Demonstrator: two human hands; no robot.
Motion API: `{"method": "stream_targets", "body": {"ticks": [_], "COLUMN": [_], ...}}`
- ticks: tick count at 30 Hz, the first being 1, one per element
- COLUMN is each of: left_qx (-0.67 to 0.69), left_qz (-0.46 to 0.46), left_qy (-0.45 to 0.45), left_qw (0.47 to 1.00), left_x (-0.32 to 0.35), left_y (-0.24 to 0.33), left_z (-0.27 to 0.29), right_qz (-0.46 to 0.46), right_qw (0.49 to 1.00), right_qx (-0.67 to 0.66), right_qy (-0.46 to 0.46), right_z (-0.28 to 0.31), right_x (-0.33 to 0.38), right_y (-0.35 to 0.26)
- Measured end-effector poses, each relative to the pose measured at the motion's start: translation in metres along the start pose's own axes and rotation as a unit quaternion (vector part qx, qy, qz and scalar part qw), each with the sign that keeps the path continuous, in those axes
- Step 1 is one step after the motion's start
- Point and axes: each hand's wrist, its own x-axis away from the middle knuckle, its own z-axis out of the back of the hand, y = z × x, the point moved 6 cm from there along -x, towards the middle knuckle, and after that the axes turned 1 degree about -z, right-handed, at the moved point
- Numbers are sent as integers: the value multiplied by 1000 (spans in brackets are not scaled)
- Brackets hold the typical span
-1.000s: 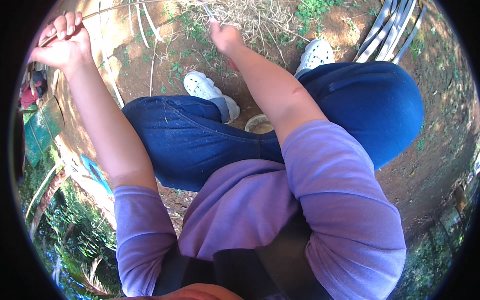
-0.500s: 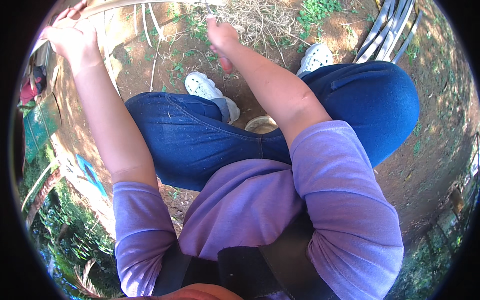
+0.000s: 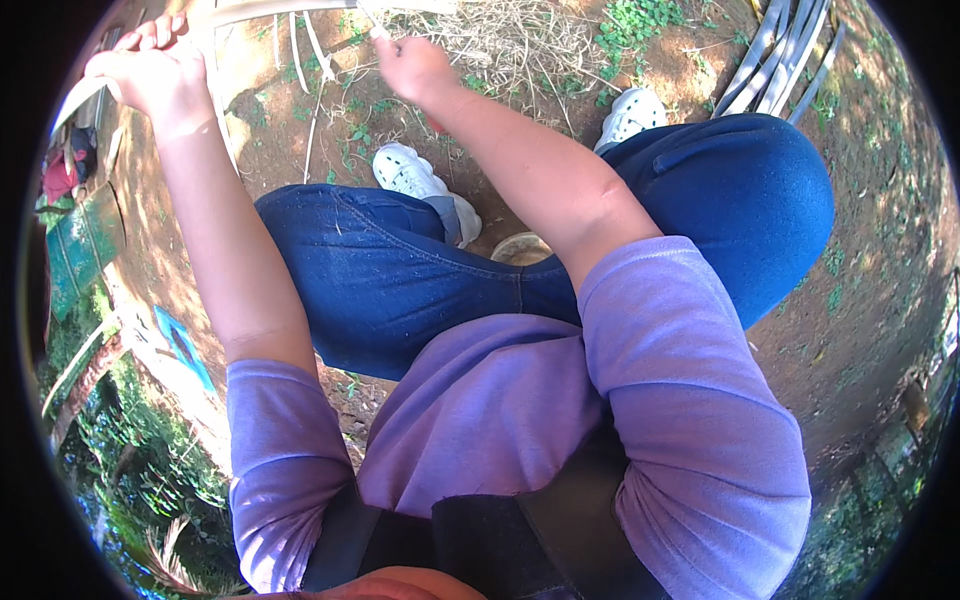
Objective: The person shaves thin layers from long strips of wood using a small knife, handling multiple strips and occasionally repositioning them on the ground.
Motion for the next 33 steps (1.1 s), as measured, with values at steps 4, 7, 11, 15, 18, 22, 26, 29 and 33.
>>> {"method": "stream_targets", "body": {"ticks": [4, 7, 11, 15, 18, 22, 26, 29, 33], "left_qx": [135, 328, -20, -30, 8, -38, 61, 28, -19], "left_qz": [49, 44, -45, -3, 19, 28, -92, -78, -32], "left_qy": [67, 177, 38, 63, 38, 29, 36, 67, 50], "left_qw": [987, 927, 998, 998, 999, 998, 993, 994, 998], "left_x": [24, 74, 43, 32, 11, 16, 59, 46, 34], "left_y": [1, 13, 22, 9, 2, 7, 27, 22, 16], "left_z": [-30, -93, -68, -44, -12, -31, -94, -75, -64], "right_qz": [43, 98, 38, -58, -14, 69, -69, -279, -269], "right_qw": [998, 993, 993, 996, 999, 997, 990, 959, 961], "right_qx": [-40, 19, 100, 17, -28, 8, 118, 38, -42], "right_qy": [18, 60, 49, -64, 7, 41, 44, -9, 41], "right_z": [0, 12, 20, 9, 6, 5, 12, 37, 33], "right_x": [17, 21, -5, -3, 9, 24, -14, -6, -4], "right_y": [-36, -52, 18, 3, -23, -51, 34, 128, 150]}}
